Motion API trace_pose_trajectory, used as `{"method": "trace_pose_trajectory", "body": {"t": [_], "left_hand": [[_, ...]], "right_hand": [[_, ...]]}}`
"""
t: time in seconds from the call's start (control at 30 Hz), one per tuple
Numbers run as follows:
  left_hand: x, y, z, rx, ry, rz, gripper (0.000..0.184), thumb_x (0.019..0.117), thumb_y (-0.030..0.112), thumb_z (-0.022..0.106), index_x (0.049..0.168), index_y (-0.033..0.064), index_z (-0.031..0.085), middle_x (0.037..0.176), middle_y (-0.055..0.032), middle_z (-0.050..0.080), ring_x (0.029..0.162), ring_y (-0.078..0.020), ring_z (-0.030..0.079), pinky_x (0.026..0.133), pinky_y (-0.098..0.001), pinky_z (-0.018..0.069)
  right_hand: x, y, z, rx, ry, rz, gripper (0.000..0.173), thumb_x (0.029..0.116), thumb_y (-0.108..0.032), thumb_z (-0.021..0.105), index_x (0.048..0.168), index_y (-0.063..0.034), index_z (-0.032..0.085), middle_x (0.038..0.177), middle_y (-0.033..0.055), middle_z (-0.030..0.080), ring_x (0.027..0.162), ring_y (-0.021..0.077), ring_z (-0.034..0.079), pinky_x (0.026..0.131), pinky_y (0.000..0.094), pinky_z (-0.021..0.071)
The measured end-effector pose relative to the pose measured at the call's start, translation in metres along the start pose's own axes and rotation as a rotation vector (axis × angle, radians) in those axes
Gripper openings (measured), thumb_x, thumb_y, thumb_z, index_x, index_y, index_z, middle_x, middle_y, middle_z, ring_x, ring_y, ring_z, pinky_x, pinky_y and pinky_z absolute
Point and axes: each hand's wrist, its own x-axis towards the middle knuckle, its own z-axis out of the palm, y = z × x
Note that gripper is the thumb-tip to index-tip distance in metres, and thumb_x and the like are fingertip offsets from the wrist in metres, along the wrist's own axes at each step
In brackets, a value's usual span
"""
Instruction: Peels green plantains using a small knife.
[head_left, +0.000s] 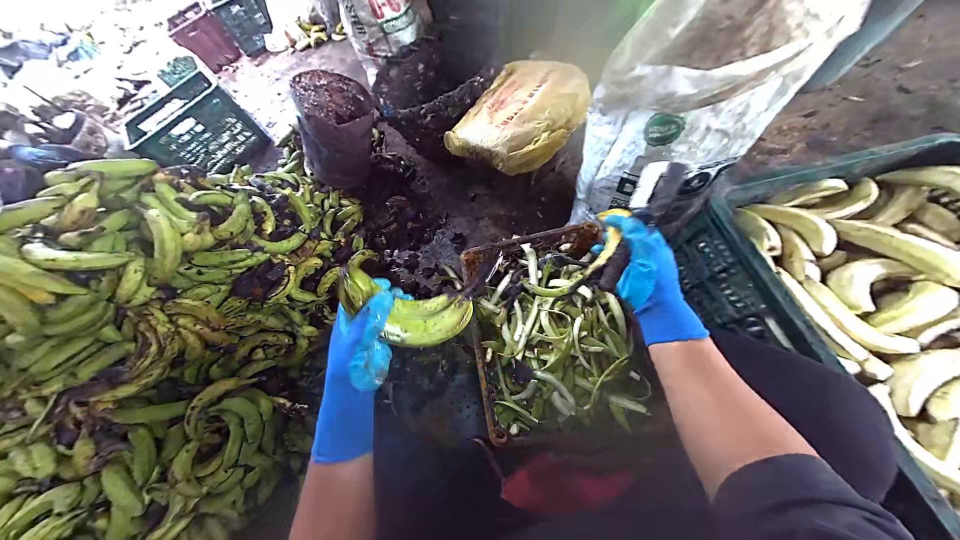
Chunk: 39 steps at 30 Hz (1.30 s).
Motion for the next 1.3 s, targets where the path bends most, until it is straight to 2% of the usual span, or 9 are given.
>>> {"method": "trace_pose_trajectory", "body": {"t": [0.13,0.27,0.37,0.5,0.73,0.87,1.0,1.17,1.3], "left_hand": [[0.005,-0.01,0.017,-0.241,-0.151,0.074,0.062,0.0918,0.057,0.065,0.146,0.0307,0.047,0.139,-0.0018,0.061,0.124,-0.024,0.061,0.096,-0.0456,0.056],[0.002,-0.076,0.049,-0.345,-0.03,0.087,0.075,0.0872,0.027,0.078,0.15,0.009,0.04,0.13,-0.0138,0.065,0.114,-0.0266,0.066,0.098,-0.0471,0.0559],[-0.009,-0.084,0.068,-0.18,0.067,0.097,0.065,0.0896,0.008,0.069,0.147,0.0032,0.039,0.128,-0.0109,0.065,0.114,-0.0192,0.066,0.097,-0.0365,0.0562],[-0.013,-0.095,0.085,0.068,0.139,0.255,0.075,0.0844,0.006,0.069,0.149,-0.0031,0.032,0.13,-0.0113,0.062,0.116,-0.0144,0.063,0.098,-0.0309,0.0547],[-0.026,-0.114,0.11,0.415,0.115,0.428,0.079,0.0759,0.01,0.074,0.146,-0.004,0.04,0.137,-0.0136,0.058,0.12,-0.0107,0.059,0.101,-0.0282,0.0505],[-0.04,-0.116,0.102,0.207,0.067,0.372,0.072,0.0843,0.01,0.072,0.147,-0.0028,0.039,0.137,-0.0128,0.059,0.122,-0.0174,0.06,0.103,-0.0356,0.0528],[-0.021,-0.085,0.085,-0.296,-0.101,-0.061,0.074,0.0825,0.032,0.081,0.143,0.01,0.045,0.126,-0.0107,0.066,0.111,-0.0235,0.067,0.093,-0.0442,0.0581],[0.013,-0.057,0.083,-0.631,-0.393,-0.165,0.064,0.0839,0.038,0.074,0.142,0.0192,0.055,0.125,-0.0148,0.068,0.11,-0.0317,0.069,0.09,-0.0491,0.0585],[0.036,-0.026,0.096,-0.511,-0.518,-0.097,0.063,0.0935,0.042,0.06,0.152,0.0247,0.043,0.123,-0.0108,0.068,0.106,-0.0271,0.07,0.087,-0.0456,0.0598]], "right_hand": [[-0.012,0.036,0.046,-0.073,-0.223,0.145,0.033,0.105,-0.036,0.05,0.127,-0.0165,0.066,0.103,0.0011,0.069,0.084,0.0111,0.064,0.072,0.0336,0.056],[-0.049,0.042,0.047,-0.012,-0.164,0.115,0.035,0.1084,-0.025,0.047,0.132,-0.001,0.057,0.102,0.0118,0.074,0.087,0.021,0.074,0.078,0.0373,0.0629],[-0.114,0.055,0.018,-0.259,-0.189,0.134,0.043,0.1031,-0.028,0.054,0.135,0.0021,0.054,0.095,0.0086,0.074,0.081,0.018,0.073,0.074,0.0366,0.0639],[-0.169,0.069,0.009,-0.423,-0.258,0.335,0.052,0.1027,-0.034,0.055,0.142,-0.0006,0.049,0.103,0.01,0.072,0.086,0.0175,0.073,0.079,0.0378,0.0632],[-0.174,-0.035,0.055,-0.212,-0.359,-0.618,0.05,0.1066,-0.047,0.047,0.134,-0.0059,0.055,0.094,0.0037,0.071,0.073,0.0092,0.068,0.062,0.029,0.0613],[-0.163,0.063,-0.001,-0.742,-0.681,0.199,0.046,0.1071,-0.039,0.047,0.128,0.001,0.058,0.091,0.0146,0.07,0.075,0.0241,0.069,0.074,0.0481,0.0578],[-0.151,0.038,-0.002,-0.78,-0.71,0.667,0.043,0.1083,-0.038,0.046,0.126,-0.0021,0.06,0.089,0.0104,0.07,0.071,0.0185,0.067,0.068,0.038,0.0572],[-0.084,-0.065,0.0,-0.547,-0.706,0.24,0.037,0.111,-0.033,0.04,0.125,-0.0058,0.062,0.078,-0.0006,0.067,0.06,0.0054,0.061,0.056,0.0207,0.0522],[-0.087,-0.083,0.018,-0.328,-0.58,-0.186,0.038,0.1018,-0.044,0.056,0.124,-0.013,0.063,0.079,-0.0042,0.07,0.063,0.0076,0.067,0.057,0.0234,0.0583]]}}
